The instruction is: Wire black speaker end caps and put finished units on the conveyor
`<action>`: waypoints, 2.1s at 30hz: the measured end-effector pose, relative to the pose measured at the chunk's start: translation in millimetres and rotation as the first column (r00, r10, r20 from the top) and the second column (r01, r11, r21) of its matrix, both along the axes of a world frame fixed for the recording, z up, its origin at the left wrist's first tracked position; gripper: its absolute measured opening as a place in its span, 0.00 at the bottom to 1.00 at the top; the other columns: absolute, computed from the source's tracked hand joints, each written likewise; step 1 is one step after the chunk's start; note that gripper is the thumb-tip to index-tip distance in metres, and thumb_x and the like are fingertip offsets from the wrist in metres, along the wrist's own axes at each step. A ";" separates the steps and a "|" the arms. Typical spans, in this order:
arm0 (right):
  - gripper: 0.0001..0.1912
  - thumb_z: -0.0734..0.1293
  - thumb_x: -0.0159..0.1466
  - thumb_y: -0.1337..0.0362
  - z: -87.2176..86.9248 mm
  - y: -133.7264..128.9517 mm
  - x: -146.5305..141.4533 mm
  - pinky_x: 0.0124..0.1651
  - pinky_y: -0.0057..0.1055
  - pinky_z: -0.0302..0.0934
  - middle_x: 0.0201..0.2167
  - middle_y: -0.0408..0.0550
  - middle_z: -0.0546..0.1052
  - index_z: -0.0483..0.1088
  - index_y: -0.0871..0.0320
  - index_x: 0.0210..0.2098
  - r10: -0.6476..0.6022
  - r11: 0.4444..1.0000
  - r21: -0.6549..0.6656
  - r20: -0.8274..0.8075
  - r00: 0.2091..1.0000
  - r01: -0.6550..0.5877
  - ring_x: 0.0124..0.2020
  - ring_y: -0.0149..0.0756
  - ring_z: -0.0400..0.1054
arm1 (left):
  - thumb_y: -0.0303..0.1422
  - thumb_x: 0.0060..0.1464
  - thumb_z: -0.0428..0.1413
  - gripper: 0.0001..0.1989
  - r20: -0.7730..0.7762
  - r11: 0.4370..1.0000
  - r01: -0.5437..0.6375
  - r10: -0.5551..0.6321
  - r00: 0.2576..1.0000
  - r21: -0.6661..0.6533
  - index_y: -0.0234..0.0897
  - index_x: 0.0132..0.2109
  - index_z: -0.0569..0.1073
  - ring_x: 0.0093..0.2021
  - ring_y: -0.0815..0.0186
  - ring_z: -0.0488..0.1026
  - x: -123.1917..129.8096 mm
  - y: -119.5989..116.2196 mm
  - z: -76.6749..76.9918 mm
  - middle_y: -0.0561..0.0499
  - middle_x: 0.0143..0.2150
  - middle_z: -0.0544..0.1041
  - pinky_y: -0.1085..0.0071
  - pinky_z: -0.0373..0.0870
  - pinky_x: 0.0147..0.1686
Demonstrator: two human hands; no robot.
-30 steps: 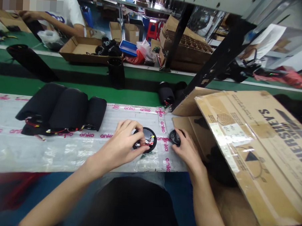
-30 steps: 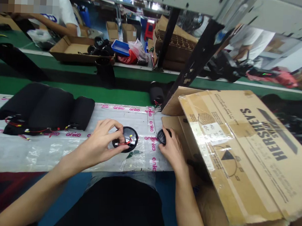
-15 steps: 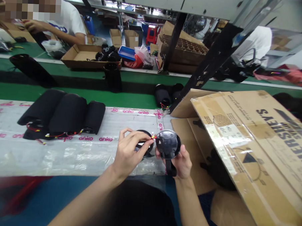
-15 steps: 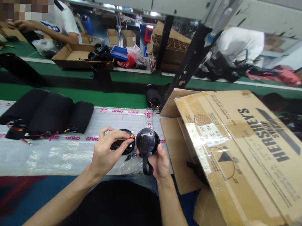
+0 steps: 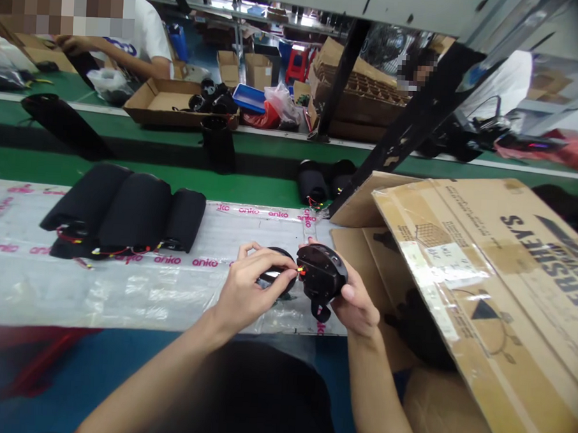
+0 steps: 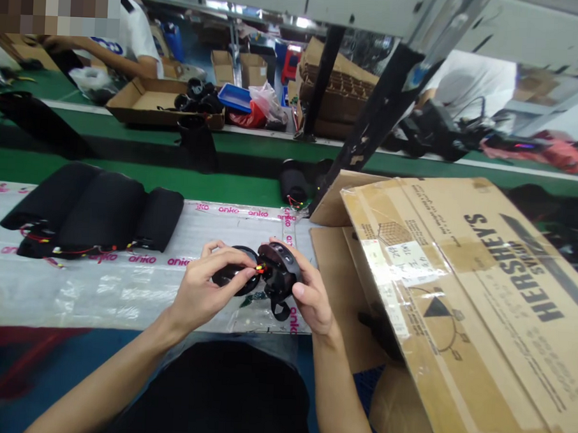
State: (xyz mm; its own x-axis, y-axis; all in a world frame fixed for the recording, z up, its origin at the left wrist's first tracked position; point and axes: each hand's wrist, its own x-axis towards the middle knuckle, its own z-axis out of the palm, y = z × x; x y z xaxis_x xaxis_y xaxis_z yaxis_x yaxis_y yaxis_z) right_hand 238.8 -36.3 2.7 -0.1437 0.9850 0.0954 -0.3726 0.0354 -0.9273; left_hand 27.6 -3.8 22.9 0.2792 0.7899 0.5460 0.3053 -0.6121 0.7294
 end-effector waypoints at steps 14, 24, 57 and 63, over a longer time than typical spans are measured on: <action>0.35 0.74 0.64 0.44 4.7 -11.9 1.5 0.67 0.50 0.69 0.65 0.52 0.78 0.72 0.48 0.66 -0.175 0.970 0.215 0.279 0.944 0.117 0.66 0.58 0.72 | 0.25 0.64 0.60 0.04 -0.100 0.971 -0.041 0.066 0.993 0.234 0.38 0.40 0.76 0.37 0.63 0.82 8.4 2.1 -0.4 0.53 0.35 0.84 0.60 0.68 0.48; 0.33 0.75 0.66 0.42 16.8 -18.0 -0.6 0.52 0.41 0.78 0.64 0.52 0.79 0.74 0.48 0.65 -0.244 0.967 0.176 0.409 0.879 0.186 0.66 0.57 0.73 | 0.28 0.66 0.63 0.07 -0.074 0.989 0.123 -0.117 0.990 0.085 0.39 0.49 0.75 0.49 0.59 0.82 -9.2 7.1 -2.4 0.48 0.46 0.85 0.57 0.70 0.56; 0.31 0.68 0.72 0.50 -19.3 -25.7 -58.5 0.59 0.44 0.69 0.62 0.54 0.72 0.62 0.48 0.70 -0.374 0.922 0.088 0.465 0.803 0.378 0.54 0.44 0.72 | 0.46 0.76 0.47 0.21 0.453 0.913 0.110 0.088 0.887 -0.393 0.38 0.62 0.73 0.59 0.56 0.79 -2.0 -8.3 -59.1 0.41 0.61 0.80 0.57 0.74 0.61; 0.21 0.71 0.69 0.51 -39.0 -27.4 -88.3 0.55 0.40 0.72 0.55 0.52 0.77 0.71 0.51 0.58 -0.527 0.835 -0.012 0.273 0.805 0.551 0.52 0.43 0.74 | 0.42 0.75 0.53 0.11 0.572 0.946 0.003 0.194 0.797 -0.324 0.39 0.51 0.71 0.59 0.56 0.80 4.8 -14.1 -60.7 0.41 0.57 0.83 0.57 0.78 0.57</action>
State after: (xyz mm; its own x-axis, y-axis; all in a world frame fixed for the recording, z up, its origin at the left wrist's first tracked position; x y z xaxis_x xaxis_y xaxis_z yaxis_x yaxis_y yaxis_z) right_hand 150.5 -63.7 -36.3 0.4058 0.9131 0.0408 -0.0752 0.0779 -0.9941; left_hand 32.4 -18.0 -37.8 -0.1050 0.9433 0.3148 -0.1989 -0.3300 0.9228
